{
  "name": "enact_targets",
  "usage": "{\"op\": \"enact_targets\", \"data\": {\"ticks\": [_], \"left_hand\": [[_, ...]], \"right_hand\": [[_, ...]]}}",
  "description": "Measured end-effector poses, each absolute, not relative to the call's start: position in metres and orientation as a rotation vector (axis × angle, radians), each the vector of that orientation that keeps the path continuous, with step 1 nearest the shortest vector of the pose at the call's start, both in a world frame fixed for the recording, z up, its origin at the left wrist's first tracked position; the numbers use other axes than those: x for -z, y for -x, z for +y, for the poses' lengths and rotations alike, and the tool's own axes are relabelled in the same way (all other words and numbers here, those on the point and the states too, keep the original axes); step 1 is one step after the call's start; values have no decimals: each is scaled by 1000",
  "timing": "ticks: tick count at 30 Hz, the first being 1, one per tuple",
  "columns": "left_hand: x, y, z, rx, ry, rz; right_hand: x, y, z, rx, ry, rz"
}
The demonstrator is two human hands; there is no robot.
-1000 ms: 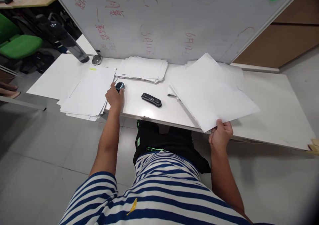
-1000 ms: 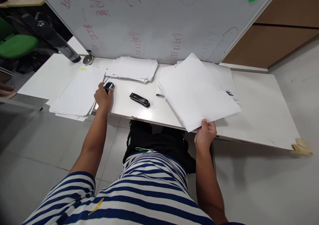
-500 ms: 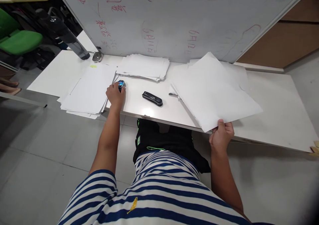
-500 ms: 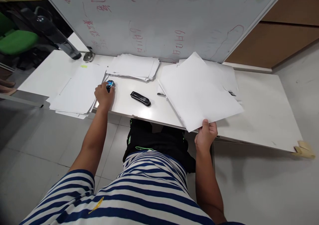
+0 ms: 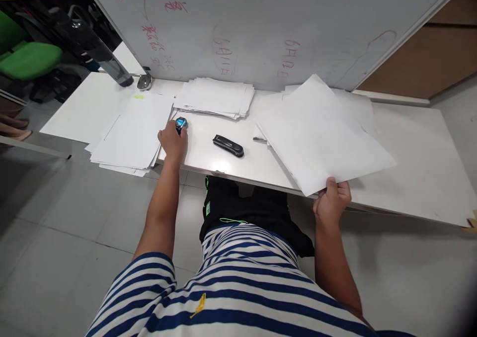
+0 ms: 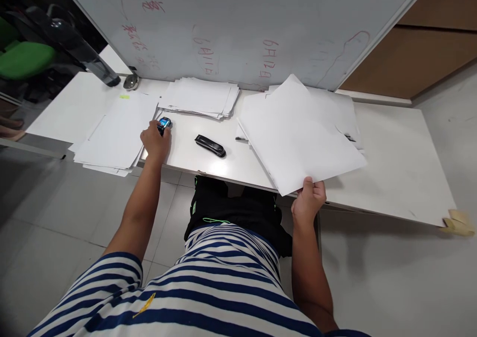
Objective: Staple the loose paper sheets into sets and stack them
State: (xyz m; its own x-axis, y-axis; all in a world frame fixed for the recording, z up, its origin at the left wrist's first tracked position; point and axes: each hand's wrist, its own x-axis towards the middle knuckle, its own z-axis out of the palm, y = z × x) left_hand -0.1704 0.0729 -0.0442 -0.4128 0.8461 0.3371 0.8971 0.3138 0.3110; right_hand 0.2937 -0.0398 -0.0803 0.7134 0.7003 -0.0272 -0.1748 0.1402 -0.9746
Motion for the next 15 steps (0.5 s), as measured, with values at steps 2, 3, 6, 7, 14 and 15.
{"op": "enact_targets", "data": {"ticks": [2,3,6,7,14,15], "left_hand": [[45,170,73,672,1635,-2445],[45,170,73,660,1635,-2437],[46,170,75,637,1649,-2416],[46,171,76,631,1658,-2415],[38,169,74,714,1657,-2380],[35,166,70,744,1667,-2345]], "right_hand": [[80,-293,-40,-669,1287,-505],[80,-293,-40,-670,1285,-506],[80,-294,-40,-678,1277,-500],[80,-294,-41,-680,1278,-498],[77,-293,-41,-692,1304,-496],[75,-293,-42,-704,1292,-484]]}}
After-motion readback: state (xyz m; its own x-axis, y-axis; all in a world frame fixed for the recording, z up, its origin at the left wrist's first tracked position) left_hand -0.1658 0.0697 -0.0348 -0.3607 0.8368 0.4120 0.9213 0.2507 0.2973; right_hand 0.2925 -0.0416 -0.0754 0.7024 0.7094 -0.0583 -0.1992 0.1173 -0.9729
